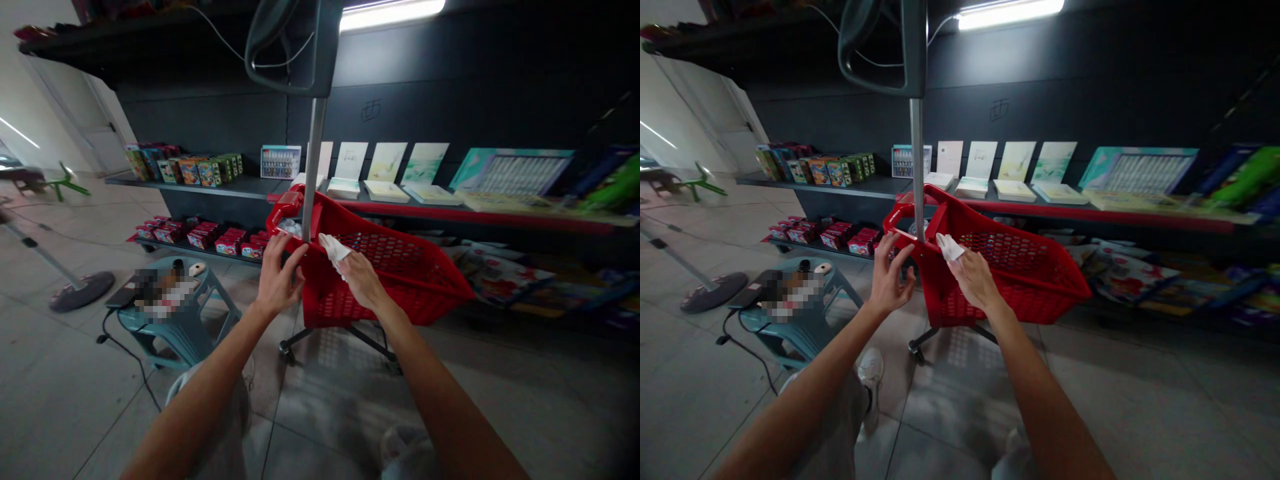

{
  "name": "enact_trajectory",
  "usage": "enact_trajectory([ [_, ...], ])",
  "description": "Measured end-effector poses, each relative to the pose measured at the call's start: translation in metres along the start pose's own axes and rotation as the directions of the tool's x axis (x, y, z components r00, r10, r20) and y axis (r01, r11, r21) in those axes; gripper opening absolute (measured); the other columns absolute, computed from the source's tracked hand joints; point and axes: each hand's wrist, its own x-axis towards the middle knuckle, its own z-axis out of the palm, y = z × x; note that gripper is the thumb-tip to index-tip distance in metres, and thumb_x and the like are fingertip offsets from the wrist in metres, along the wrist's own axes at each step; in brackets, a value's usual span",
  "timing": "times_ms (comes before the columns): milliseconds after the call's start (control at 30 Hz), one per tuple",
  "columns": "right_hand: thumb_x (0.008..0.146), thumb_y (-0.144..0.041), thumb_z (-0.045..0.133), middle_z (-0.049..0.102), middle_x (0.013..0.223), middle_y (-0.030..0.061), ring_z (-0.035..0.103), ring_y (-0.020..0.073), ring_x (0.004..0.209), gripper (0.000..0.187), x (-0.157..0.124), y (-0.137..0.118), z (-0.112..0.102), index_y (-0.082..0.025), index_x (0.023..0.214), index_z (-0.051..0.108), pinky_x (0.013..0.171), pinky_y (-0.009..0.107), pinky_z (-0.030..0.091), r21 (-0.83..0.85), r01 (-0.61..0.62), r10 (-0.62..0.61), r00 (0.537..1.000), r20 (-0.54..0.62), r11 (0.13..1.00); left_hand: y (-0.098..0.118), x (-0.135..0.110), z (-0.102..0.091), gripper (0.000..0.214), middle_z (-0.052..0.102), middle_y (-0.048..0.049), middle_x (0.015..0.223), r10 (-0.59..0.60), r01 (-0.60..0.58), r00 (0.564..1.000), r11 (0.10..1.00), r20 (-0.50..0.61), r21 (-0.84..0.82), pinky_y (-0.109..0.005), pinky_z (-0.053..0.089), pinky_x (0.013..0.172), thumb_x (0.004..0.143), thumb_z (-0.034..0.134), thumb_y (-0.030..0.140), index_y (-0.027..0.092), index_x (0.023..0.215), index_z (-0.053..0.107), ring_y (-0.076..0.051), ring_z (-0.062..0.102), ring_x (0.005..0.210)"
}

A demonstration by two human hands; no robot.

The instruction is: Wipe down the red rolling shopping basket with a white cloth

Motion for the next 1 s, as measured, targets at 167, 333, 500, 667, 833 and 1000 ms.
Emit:
enact_trajectory([
  [167, 0.105, -0.032, 0.020, 0.060, 0.143, 0.0109, 0.052, 0.0239, 0.134, 0.053, 0.000, 0.005, -0.003, -0.019, 0.140, 0.058, 0.122, 0.051, 0.025, 0.052, -0.051, 0.052, 0.999, -0.013, 0.997, 0.043, 0.022, 0.038, 0.070, 0.022, -0.0108, 0.169, 0.012, -0.018, 0.988, 0.999, 0.154, 0.035, -0.064, 0.001, 0.126, 0.088, 0.055, 0.024, 0.026, 0.155, 0.037, -0.033, 0.008, 0.158],
  [333, 0.105, -0.035, 0.036, 0.059, 0.145, 0.0095, 0.054, 0.0262, 0.131, 0.040, -0.009, 0.009, -0.015, -0.024, 0.134, 0.061, 0.117, 0.055, 0.032, -0.019, -0.060, 0.061, 0.998, 0.002, 0.998, 0.044, 0.026, 0.051, 0.068, 0.043, -0.0127, 0.158, -0.031, 0.003, 0.974, 0.992, 0.223, 0.126, -0.066, -0.010, 0.124, 0.081, 0.061, 0.018, 0.024, 0.148, 0.049, -0.035, 0.003, 0.158],
  [500, 0.103, -0.032, 0.040, 0.065, 0.135, 0.0119, 0.058, 0.0281, 0.124, 0.036, -0.026, 0.031, -0.028, -0.021, 0.130, 0.062, 0.113, 0.056, 0.035, -0.145, -0.137, 0.135, 0.991, -0.023, 0.980, 0.043, 0.028, 0.052, 0.074, 0.042, -0.0139, 0.159, -0.046, 0.014, 0.971, 0.990, 0.234, 0.138, -0.065, -0.009, 0.125, 0.080, 0.062, 0.019, 0.021, 0.153, 0.044, -0.035, 0.004, 0.158],
  [667, 0.100, -0.026, 0.043, 0.063, 0.138, 0.0122, 0.057, 0.0277, 0.126, 0.038, -0.050, 0.063, -0.047, -0.021, 0.133, 0.062, 0.111, 0.055, 0.038, -0.251, -0.225, 0.231, 0.973, -0.002, 0.942, 0.035, 0.027, 0.052, 0.070, 0.039, -0.0132, 0.162, -0.042, 0.012, 0.967, 0.993, 0.252, 0.119, -0.065, -0.008, 0.125, 0.082, 0.060, 0.018, 0.021, 0.150, 0.047, -0.033, 0.005, 0.158],
  [833, 0.095, -0.022, 0.050, 0.062, 0.141, 0.0103, 0.054, 0.0279, 0.131, 0.044, -0.078, 0.095, -0.071, -0.025, 0.138, 0.060, 0.110, 0.055, 0.040, -0.329, -0.376, 0.384, 0.922, -0.043, 0.866, 0.025, 0.026, 0.052, 0.066, 0.038, -0.0133, 0.162, -0.065, 0.038, 0.971, 0.992, 0.229, 0.121, -0.065, -0.008, 0.125, 0.083, 0.059, 0.019, 0.021, 0.148, 0.049, -0.033, 0.004, 0.158],
  [1000, 0.092, -0.021, 0.055, 0.067, 0.133, 0.0106, 0.057, 0.0273, 0.126, 0.041, -0.093, 0.106, -0.086, -0.023, 0.131, 0.066, 0.105, 0.045, 0.045, -0.391, -0.405, 0.397, 0.912, -0.106, 0.827, 0.024, 0.026, 0.050, 0.065, 0.037, -0.0148, 0.163, -0.081, 0.054, 0.970, 0.991, 0.229, 0.121, -0.066, -0.009, 0.124, 0.085, 0.063, 0.027, 0.019, 0.148, 0.050, -0.034, 0.003, 0.158],
])
